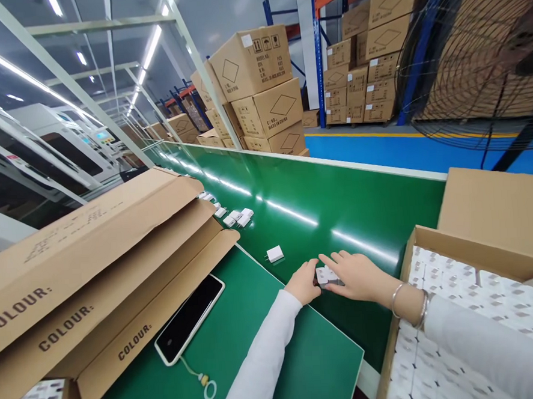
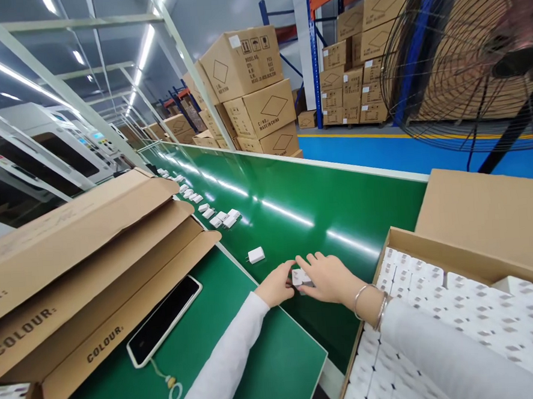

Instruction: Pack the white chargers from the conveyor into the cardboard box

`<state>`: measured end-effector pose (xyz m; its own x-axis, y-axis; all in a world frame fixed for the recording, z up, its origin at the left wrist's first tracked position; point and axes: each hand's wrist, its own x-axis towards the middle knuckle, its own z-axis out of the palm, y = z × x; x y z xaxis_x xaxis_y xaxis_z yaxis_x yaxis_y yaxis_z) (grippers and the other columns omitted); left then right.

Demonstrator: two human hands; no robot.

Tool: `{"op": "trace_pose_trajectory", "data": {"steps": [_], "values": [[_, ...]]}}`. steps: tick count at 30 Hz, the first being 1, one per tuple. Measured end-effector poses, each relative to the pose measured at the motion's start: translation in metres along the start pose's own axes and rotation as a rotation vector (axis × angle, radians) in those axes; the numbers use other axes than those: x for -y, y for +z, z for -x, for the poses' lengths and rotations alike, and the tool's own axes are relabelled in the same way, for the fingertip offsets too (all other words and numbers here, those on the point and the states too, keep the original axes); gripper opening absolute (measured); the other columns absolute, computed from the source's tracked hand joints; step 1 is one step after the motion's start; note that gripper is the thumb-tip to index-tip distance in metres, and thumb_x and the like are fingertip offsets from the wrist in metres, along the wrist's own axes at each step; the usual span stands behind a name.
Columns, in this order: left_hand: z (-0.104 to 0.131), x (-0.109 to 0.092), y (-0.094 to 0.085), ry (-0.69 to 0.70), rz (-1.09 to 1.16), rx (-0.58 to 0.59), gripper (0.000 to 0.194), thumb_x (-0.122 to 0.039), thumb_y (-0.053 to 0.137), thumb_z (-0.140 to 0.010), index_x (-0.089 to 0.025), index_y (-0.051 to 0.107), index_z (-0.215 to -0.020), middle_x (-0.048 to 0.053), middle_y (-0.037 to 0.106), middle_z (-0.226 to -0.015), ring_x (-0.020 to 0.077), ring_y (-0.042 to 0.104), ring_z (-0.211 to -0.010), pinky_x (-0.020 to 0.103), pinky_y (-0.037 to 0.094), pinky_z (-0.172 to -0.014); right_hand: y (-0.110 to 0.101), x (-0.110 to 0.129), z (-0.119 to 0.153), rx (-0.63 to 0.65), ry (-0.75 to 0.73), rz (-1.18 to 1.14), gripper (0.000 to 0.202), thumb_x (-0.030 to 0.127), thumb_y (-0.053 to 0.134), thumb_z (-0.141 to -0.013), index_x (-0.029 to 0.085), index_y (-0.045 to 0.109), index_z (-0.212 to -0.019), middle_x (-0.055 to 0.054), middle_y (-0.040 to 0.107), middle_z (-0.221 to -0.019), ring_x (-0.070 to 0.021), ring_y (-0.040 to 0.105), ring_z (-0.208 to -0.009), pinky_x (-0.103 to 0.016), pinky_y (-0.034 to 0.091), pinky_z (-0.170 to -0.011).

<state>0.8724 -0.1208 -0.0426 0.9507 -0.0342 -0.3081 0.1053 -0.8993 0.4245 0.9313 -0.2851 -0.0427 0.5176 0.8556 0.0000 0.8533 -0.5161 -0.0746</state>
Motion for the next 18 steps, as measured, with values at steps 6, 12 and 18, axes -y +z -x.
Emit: {"op": "trace_pose_trajectory", "data": {"steps": [6,12,18], "values": [[0.008,0.003,0.013,-0.066,-0.058,-0.096,0.019,-0.011,0.046,-0.08,-0.017,0.063,-0.085,0.009,0.065,-0.093,0.0234,0.062,-0.091,0.033,0.046,-0.079,0.017,0.007,-0.012,0.033,-0.052,-0.019,0.049,0.057,0.045,-0.089,0.016,0.053,-0.116,-0.008,0.06,-0.094,-0.0197,0.058,-0.072,-0.033,0.044,-0.061],[0.008,-0.002,0.011,-0.042,-0.078,-0.15,0.024,-0.012,0.043,-0.082,-0.023,0.064,-0.077,0.002,0.066,-0.089,0.0179,0.063,-0.085,0.026,0.045,-0.072,0.009,-0.001,-0.015,0.049,0.038,-0.224,0.044,0.057,0.055,-0.084,0.015,0.059,-0.097,-0.002,0.059,-0.078,-0.0162,0.056,-0.07,-0.036,0.046,-0.07],[0.009,0.024,-0.02,-0.237,-0.176,-0.39,0.038,-0.011,0.032,-0.088,-0.017,0.051,-0.12,0.011,0.055,-0.122,0.0225,0.05,-0.115,0.033,0.036,-0.097,-0.037,-0.007,0.029,-0.161,0.336,-0.756,0.054,0.064,0.017,-0.092,0.021,0.05,-0.091,-0.001,0.058,-0.073,-0.017,0.057,-0.068,-0.03,0.044,-0.064]]}}
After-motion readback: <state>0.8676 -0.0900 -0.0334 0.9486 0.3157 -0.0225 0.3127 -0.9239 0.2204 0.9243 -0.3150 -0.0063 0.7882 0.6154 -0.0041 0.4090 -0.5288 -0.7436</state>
